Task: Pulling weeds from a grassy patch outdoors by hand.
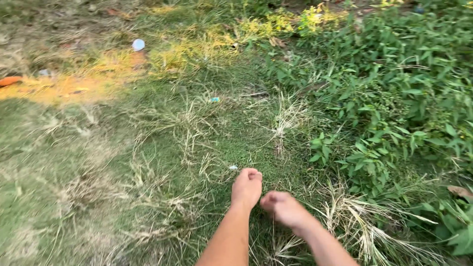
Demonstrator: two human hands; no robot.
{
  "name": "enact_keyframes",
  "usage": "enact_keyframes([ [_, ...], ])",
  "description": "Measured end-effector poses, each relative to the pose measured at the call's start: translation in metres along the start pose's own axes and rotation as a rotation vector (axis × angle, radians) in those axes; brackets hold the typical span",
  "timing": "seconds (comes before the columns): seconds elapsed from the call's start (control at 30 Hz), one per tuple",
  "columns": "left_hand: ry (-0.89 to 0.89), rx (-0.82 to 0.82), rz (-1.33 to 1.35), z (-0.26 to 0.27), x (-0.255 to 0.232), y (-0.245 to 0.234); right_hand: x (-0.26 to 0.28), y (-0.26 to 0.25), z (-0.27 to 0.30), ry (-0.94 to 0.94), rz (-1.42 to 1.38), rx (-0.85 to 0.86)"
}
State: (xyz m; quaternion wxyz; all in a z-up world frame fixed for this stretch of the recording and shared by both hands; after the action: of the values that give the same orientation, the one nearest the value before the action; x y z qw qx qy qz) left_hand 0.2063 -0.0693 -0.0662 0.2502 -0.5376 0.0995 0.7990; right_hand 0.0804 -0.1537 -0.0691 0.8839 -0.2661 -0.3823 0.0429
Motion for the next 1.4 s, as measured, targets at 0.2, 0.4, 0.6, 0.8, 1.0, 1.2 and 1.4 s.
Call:
enact_keyframes([
  [0.2,0.049,0.241,0.092,0.007,-0.002,0.036,0.017,-0.119,0.022,-0.162,-0.379,-0.487],
  [0.4,-0.044,0.437,0.123,0.044,-0.004,0.113,-0.038,-0.132,0.055,0.168,0.393,-0.761],
  [0.6,-0.01,0.407,0.14,0.109,-0.045,0.145,-0.096,-0.144,0.063,0.221,0.405,-0.864],
  [0.8,-0.023,0.363,0.034,0.156,-0.052,0.182,-0.103,-0.148,0.163,0.568,0.074,-1.346],
  [1.0,-0.029,0.373,-0.351,0.216,-0.062,0.195,-0.269,-0.13,0.145,0.985,-0.367,-1.084],
  [1.2,0.197,0.297,-0.031,0.222,-0.053,0.231,-0.229,-0.147,0.172,0.693,-0.385,-1.114],
  [1.4,0.001,0.483,0.075,0.205,-0.026,0.254,-0.219,-0.156,0.161,0.471,-0.529,-1.041],
])
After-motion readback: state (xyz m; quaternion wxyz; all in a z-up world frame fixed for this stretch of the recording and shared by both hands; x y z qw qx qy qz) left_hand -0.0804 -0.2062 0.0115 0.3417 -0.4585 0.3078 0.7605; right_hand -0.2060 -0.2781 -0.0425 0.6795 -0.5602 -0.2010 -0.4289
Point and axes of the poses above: each hand's wrist, its own z-axis away from the middle knuckle, its own y-axis out of the palm, x = y × z, the point moved 3 cm from there along -z, towards the middle knuckle, and after that the axes turned 15 degrees about z, right-handed, at the moved point
